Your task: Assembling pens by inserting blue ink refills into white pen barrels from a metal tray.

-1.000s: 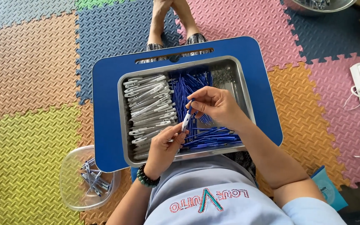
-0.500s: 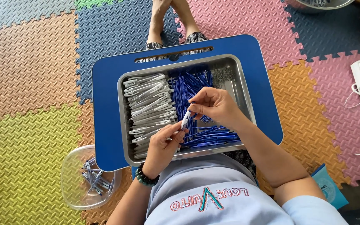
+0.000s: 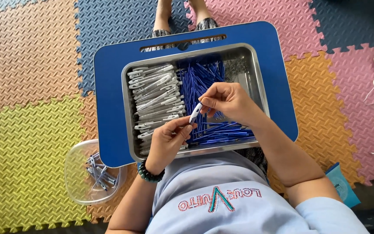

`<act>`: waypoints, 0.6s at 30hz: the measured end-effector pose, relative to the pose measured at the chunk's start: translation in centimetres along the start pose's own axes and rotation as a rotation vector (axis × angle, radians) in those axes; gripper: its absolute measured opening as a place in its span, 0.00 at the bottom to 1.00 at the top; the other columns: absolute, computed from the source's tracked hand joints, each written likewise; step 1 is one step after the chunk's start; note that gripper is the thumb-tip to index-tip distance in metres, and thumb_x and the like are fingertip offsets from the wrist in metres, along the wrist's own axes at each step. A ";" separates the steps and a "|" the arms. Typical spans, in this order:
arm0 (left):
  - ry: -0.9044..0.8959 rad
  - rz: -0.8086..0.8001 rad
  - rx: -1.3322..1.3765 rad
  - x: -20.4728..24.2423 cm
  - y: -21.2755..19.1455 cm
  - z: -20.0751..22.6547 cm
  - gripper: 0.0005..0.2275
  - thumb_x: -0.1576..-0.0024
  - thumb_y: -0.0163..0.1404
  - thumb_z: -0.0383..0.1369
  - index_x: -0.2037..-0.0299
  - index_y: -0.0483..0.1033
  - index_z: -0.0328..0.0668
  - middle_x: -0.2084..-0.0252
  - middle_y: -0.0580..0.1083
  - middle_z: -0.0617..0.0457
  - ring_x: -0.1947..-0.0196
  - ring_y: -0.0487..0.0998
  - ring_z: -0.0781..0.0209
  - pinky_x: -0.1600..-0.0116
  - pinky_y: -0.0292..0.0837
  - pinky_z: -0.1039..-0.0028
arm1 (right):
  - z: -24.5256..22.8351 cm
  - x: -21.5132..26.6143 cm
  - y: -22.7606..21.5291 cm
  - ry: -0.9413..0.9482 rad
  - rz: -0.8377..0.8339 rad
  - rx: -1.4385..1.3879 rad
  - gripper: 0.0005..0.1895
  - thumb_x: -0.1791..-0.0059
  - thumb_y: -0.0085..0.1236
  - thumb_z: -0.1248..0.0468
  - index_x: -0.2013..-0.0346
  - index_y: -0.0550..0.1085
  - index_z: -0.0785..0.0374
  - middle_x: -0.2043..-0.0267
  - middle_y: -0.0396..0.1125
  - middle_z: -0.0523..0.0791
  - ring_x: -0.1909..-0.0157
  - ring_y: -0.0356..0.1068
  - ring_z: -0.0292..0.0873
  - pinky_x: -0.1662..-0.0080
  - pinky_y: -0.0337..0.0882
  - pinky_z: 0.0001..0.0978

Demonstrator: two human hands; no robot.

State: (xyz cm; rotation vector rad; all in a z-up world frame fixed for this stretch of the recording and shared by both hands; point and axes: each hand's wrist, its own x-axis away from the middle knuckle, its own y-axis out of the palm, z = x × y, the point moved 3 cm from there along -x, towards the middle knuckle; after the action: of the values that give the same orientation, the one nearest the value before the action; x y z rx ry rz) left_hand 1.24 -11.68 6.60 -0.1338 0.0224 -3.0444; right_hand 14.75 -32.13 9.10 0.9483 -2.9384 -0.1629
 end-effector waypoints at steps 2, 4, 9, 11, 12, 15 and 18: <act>-0.019 -0.008 0.021 0.2 0.0 0.2 0.14 0.34 0.60 0.26 0.39 0.85 0.31 0.55 0.88 0.42 0.68 0.83 0.67 0.66 0.87 0.79 | -0.2 0.0 0.0 -0.006 -0.012 0.003 0.05 0.41 0.64 0.70 0.57 0.81 0.73 0.66 0.81 0.54 0.63 0.84 0.44 0.62 0.87 0.34; -0.036 -0.016 0.042 0.2 0.0 0.2 0.14 0.34 0.60 0.26 0.40 0.84 0.30 0.55 0.88 0.41 0.68 0.82 0.67 0.67 0.86 0.79 | -0.3 0.1 0.0 -0.015 -0.023 0.008 0.05 0.41 0.64 0.71 0.57 0.81 0.73 0.66 0.81 0.54 0.63 0.84 0.44 0.61 0.87 0.35; -0.049 -0.011 0.020 0.1 -0.1 0.2 0.14 0.34 0.61 0.26 0.39 0.84 0.29 0.54 0.88 0.40 0.69 0.82 0.67 0.67 0.86 0.79 | -0.3 0.4 0.3 0.047 -0.022 0.003 0.08 0.40 0.63 0.68 0.61 0.81 0.72 0.70 0.79 0.54 0.67 0.82 0.43 0.66 0.86 0.34; -0.057 -0.014 0.016 0.1 -0.1 0.0 0.14 0.34 0.61 0.26 0.39 0.84 0.30 0.54 0.88 0.39 0.69 0.82 0.67 0.68 0.86 0.79 | -0.1 0.3 0.2 0.043 -0.027 0.004 0.08 0.40 0.63 0.68 0.60 0.81 0.72 0.70 0.79 0.53 0.67 0.82 0.43 0.65 0.86 0.34; -0.063 -0.015 0.012 0.0 -0.1 -0.1 0.14 0.34 0.61 0.26 0.40 0.85 0.30 0.55 0.88 0.39 0.69 0.82 0.67 0.68 0.86 0.79 | 0.0 0.2 0.2 0.038 -0.034 0.005 0.07 0.40 0.63 0.68 0.60 0.81 0.71 0.69 0.80 0.52 0.66 0.83 0.42 0.64 0.86 0.33; -0.057 -0.025 0.012 0.1 -0.2 -0.4 0.14 0.34 0.61 0.26 0.40 0.85 0.29 0.55 0.88 0.40 0.69 0.82 0.66 0.68 0.86 0.79 | 0.0 0.1 0.0 0.017 -0.064 0.014 0.06 0.41 0.64 0.70 0.60 0.81 0.71 0.70 0.79 0.53 0.67 0.81 0.42 0.65 0.86 0.33; -0.031 -0.024 -0.051 -0.1 -0.5 -0.3 0.14 0.35 0.62 0.25 0.40 0.85 0.31 0.55 0.88 0.39 0.71 0.81 0.66 0.69 0.86 0.78 | -0.1 0.5 0.0 0.051 -0.049 0.002 0.07 0.40 0.62 0.70 0.60 0.80 0.73 0.70 0.79 0.54 0.68 0.82 0.43 0.68 0.85 0.33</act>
State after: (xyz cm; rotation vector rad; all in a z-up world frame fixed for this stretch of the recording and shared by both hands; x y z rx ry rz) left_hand 1.25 -11.22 6.30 -0.1869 0.0974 -3.0667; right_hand 14.38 -32.41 9.21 1.0101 -2.8711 -0.1348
